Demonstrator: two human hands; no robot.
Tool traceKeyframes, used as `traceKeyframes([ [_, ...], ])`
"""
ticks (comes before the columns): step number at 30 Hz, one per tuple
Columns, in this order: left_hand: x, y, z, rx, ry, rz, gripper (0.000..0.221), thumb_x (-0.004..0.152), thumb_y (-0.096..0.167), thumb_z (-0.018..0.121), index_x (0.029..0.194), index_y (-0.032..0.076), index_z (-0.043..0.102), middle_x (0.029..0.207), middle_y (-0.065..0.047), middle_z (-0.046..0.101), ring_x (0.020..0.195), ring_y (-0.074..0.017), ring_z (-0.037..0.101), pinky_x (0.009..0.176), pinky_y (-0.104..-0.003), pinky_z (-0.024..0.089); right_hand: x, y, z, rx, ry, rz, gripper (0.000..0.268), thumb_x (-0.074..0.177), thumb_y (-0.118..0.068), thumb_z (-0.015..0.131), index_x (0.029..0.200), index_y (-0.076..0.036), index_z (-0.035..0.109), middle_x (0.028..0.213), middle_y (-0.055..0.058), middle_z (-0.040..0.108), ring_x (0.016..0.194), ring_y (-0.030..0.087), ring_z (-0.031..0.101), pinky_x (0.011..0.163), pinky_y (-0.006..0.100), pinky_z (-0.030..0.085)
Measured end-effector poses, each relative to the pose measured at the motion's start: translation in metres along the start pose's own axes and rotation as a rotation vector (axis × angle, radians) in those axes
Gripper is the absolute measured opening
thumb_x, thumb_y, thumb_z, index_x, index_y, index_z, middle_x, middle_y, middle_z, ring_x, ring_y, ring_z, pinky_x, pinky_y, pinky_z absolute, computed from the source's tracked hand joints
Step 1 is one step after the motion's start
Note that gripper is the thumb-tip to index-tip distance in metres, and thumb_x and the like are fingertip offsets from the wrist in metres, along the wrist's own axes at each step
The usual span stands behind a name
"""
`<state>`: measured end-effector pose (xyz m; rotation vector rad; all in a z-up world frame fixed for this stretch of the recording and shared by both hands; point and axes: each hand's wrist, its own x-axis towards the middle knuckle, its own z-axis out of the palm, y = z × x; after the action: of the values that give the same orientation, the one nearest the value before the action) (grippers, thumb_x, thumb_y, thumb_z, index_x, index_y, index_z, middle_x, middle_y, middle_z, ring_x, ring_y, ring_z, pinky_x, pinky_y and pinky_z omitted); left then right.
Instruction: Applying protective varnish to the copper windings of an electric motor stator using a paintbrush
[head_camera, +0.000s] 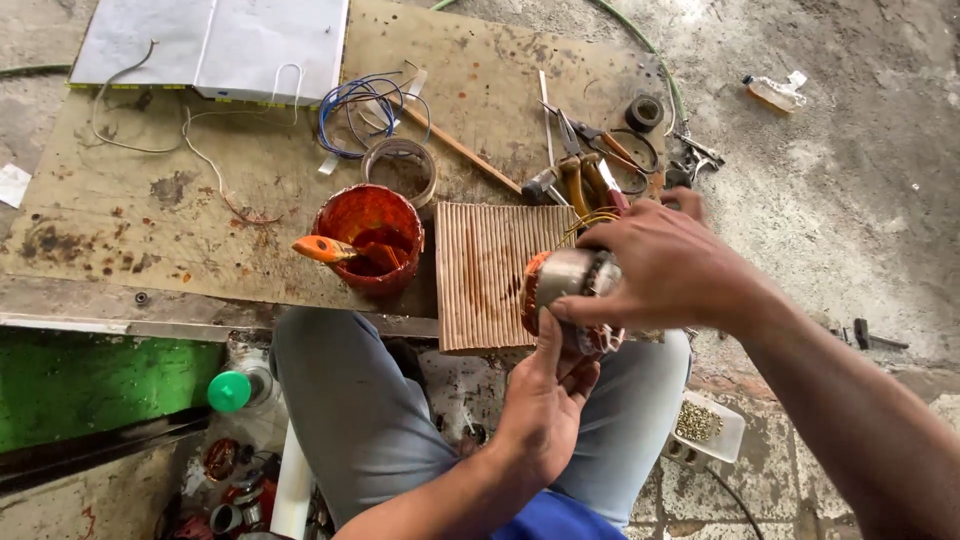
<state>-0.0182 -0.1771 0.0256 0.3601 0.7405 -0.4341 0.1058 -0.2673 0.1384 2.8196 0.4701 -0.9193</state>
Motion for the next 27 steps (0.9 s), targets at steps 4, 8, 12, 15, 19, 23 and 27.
traceKeyframes([
  [4,-0.002,0.018,0.015,-0.088,0.043,-0.052,0.079,0.071,0.060,0.061,0.131,0.009,0.066,0.121,-0.012,0.070,0.108,-0.0215,0.059,0.097,-0.032,0.044,0.022,-0.028,-0.021,-0.147,-0.033,-0.025,0.056,0.082,-0.083,0.058,0.080,-0.028,0.064,0.062,-0.008,0.059,0.068,0.012,0.060,0.113,0.045,0.023],
  [8,0.014,0.023,0.010,-0.268,0.085,-0.099,0.088,0.071,0.068,0.063,0.126,-0.001,0.064,0.119,-0.019,0.069,0.107,-0.0272,0.063,0.093,-0.033,0.049,0.041,-0.067,-0.042,-0.255,-0.118,-0.049,0.069,0.092,-0.083,0.053,0.064,-0.020,0.058,0.061,-0.006,0.053,0.078,0.014,0.061,0.117,0.064,0.008],
  [12,0.023,0.026,0.005,-0.421,0.032,-0.123,0.090,0.072,0.072,0.067,0.124,-0.002,0.067,0.112,-0.022,0.073,0.106,-0.0317,0.068,0.088,-0.033,0.053,0.055,-0.102,-0.055,-0.509,-0.310,-0.042,0.090,0.091,-0.088,0.037,0.127,-0.013,0.068,0.118,0.002,0.072,0.125,0.024,0.060,0.121,0.076,0.004],
  [15,0.030,0.023,0.000,-0.443,0.024,-0.101,0.088,0.072,0.074,0.066,0.115,-0.002,0.067,0.112,-0.021,0.073,0.106,-0.0329,0.068,0.087,-0.033,0.053,0.069,-0.117,-0.055,-0.677,-0.392,-0.003,0.100,0.091,-0.094,0.032,0.157,-0.020,0.043,0.157,0.009,0.050,0.147,0.041,0.040,0.118,0.077,0.011],
  [19,0.038,0.015,-0.008,-0.540,0.027,-0.157,0.088,0.073,0.071,0.070,0.116,-0.006,0.066,0.112,-0.021,0.073,0.113,-0.0333,0.067,0.091,-0.034,0.053,0.077,-0.123,-0.056,-0.729,-0.469,-0.008,0.100,0.089,-0.095,0.032,0.162,-0.026,0.034,0.165,0.008,0.038,0.151,0.047,0.032,0.113,0.083,0.016],
  [23,0.024,0.017,-0.007,-0.389,-0.006,-0.136,0.097,0.069,0.078,0.057,0.125,-0.001,0.066,0.123,-0.019,0.071,0.118,-0.0305,0.064,0.096,-0.037,0.049,0.068,-0.115,-0.065,-0.631,-0.464,-0.102,0.092,0.089,-0.088,0.038,0.150,-0.019,0.047,0.156,0.006,0.046,0.143,0.041,0.041,0.113,0.084,0.016],
  [27,0.015,0.015,-0.063,0.179,-0.627,0.037,0.072,0.092,0.067,0.044,0.124,0.007,0.070,0.130,-0.012,0.071,0.135,-0.0269,0.060,0.114,-0.049,0.045,0.058,-0.085,-0.079,-0.132,-0.191,-0.324,0.069,0.096,-0.069,0.050,0.083,-0.004,0.065,0.065,0.003,0.062,0.074,0.017,0.073,0.119,0.081,0.003],
])
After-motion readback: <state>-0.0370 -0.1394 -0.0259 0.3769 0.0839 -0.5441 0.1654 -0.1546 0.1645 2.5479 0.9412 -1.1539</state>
